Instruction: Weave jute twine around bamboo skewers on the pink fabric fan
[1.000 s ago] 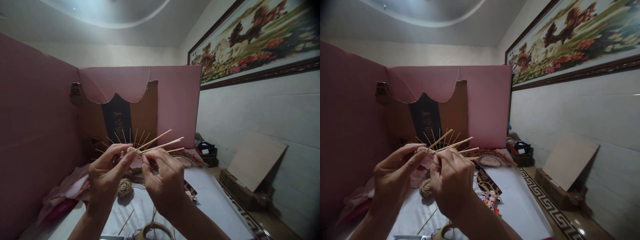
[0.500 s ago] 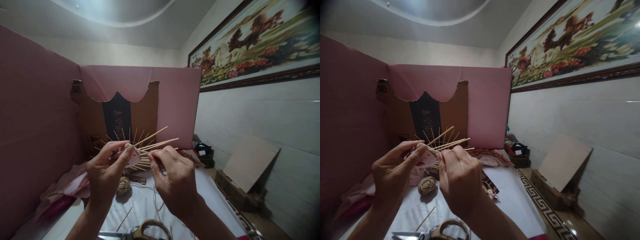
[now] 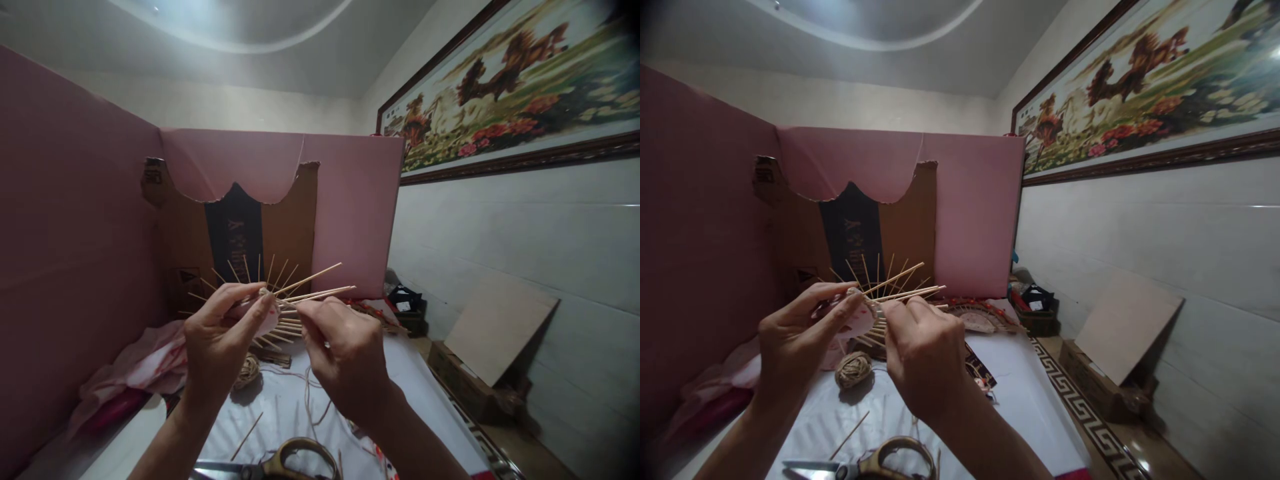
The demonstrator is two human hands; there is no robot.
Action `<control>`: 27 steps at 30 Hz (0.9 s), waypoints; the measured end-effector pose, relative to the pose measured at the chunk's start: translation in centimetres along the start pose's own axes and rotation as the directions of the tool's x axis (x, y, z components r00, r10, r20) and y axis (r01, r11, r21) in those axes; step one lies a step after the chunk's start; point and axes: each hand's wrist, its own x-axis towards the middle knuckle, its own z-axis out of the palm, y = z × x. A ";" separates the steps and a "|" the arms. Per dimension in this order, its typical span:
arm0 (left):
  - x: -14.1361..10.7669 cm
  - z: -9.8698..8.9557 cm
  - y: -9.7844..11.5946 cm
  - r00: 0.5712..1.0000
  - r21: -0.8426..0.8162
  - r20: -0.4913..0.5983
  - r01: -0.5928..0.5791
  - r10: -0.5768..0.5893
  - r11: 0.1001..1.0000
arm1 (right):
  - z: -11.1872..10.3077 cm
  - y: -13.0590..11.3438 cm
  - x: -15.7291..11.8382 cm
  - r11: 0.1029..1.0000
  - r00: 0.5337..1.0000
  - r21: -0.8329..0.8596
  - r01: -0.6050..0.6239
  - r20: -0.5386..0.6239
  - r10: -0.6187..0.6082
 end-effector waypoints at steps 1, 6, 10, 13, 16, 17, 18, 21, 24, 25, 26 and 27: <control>0.0 -0.1 -0.1 1.000 -0.008 0.000 0.006 -0.006 1.000 | 0.1 0.0 -0.1 0.999 0.999 -0.018 0.035 0.015 -0.034; 0.1 -0.3 -0.1 0.997 -0.031 -0.025 0.076 -0.077 0.997 | 1.4 0.2 -0.5 0.988 0.988 -0.038 0.150 0.046 -0.149; 0.3 -0.2 0.3 0.990 -0.036 -0.065 0.121 -0.124 0.992 | 2.4 0.1 -0.8 0.990 0.988 0.073 0.120 0.089 -0.126; 0.3 -0.1 0.4 0.977 -0.062 -0.090 0.189 -0.194 0.980 | 3.0 0.0 -0.9 0.991 0.990 0.102 0.088 0.100 -0.098; 0.5 -0.1 0.1 0.953 -0.073 -0.083 0.286 -0.291 0.956 | 3.5 0.2 -0.9 0.991 0.991 0.119 0.063 0.111 -0.076; 0.6 -0.1 0.0 0.944 -0.074 -0.077 0.315 -0.320 0.946 | 3.7 0.3 -0.9 0.991 0.991 0.120 0.058 0.114 -0.072; 0.7 -0.1 -0.1 0.936 -0.072 -0.076 0.340 -0.345 0.938 | 3.8 0.5 -0.9 0.991 0.991 0.119 0.056 0.117 -0.070; 1.0 0.1 0.0 0.915 -0.062 -0.099 0.388 -0.392 0.920 | 4.2 0.7 -1.0 0.991 0.988 0.114 0.064 0.133 -0.079; 1.1 0.3 0.6 0.903 -0.022 -0.106 0.417 -0.417 0.909 | 4.3 0.6 -1.1 0.991 0.982 0.125 0.056 0.172 -0.077; 1.1 0.3 0.8 0.906 0.004 -0.112 0.412 -0.409 0.911 | 4.3 0.6 -1.1 0.987 0.981 0.152 0.045 0.181 -0.072; 1.1 0.4 0.9 0.911 0.033 -0.128 0.398 -0.391 0.917 | 4.3 0.8 -1.0 0.979 0.982 0.200 0.026 0.180 -0.063; 1.0 0.4 1.0 0.921 0.063 -0.146 0.373 -0.361 0.926 | 4.2 1.1 -0.9 0.963 0.984 0.269 -0.006 0.173 -0.042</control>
